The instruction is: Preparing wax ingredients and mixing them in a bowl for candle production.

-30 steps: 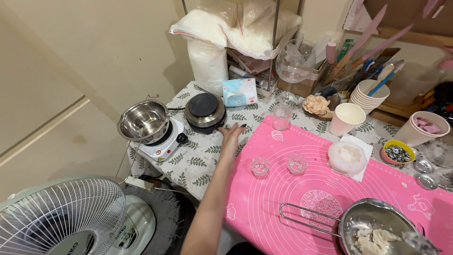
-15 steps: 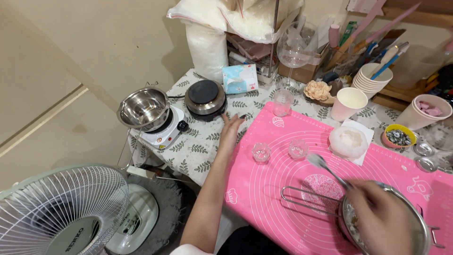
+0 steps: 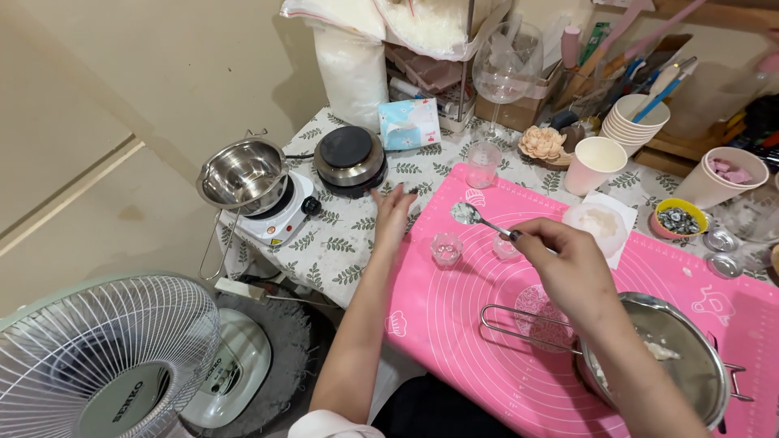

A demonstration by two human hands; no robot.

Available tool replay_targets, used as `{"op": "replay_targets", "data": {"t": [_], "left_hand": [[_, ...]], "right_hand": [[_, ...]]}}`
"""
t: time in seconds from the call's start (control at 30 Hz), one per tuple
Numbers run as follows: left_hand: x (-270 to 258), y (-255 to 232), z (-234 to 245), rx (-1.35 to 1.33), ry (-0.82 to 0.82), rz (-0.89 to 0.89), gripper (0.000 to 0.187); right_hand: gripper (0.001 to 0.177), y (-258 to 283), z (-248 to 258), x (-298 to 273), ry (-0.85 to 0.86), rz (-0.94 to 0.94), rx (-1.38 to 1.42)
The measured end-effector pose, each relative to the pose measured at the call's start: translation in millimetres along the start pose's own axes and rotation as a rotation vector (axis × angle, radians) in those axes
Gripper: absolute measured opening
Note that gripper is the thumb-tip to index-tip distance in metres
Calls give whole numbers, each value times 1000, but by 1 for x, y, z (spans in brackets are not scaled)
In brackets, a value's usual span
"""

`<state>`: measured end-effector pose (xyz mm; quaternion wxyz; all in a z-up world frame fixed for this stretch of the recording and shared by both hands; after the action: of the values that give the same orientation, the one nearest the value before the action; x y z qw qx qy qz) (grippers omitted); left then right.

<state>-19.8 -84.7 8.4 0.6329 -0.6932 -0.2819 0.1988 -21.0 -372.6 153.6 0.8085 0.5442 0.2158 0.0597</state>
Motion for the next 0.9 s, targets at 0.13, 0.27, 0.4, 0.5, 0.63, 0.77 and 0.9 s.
{"op": "replay_targets", "data": {"t": [0.13,0.27,0.4,0.5,0.63,0.77,0.9], "left_hand": [[-8,-25,-9,81,-82,31,60],[-8,-24,-1,54,-21,35,58],[1,-4,4,138,30,-14,56],[9,14,2,82,-1,-48,57],[11,16,-5,0,-32,-98,63],[-2,-16,-5,88,-15,-26,60],[0,-4,-1,115,41,-3,62]], "right_hand": [[23,4,0,18,0,-5,-8],[23,3,0,22,3,21,4],[23,14,6,11,-65,-29,-24],[24,19,14,2,-120,-30,-79],[23,13,26,-1,-137,30,-13],[23,5,39,-1,-158,-12,-20],[24,3,47,-7,-181,-34,-9]]}}
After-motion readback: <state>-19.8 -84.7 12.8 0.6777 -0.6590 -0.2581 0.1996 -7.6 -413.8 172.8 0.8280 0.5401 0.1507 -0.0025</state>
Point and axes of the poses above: each hand's wrist, its own x-axis towards the middle knuckle, its own z-axis out of the back of the hand, y = z × x, the point moved 1 cm from there along x, towards the middle knuckle, and after that the axes turned 14 degrees about -z, right-handed, at the moved point
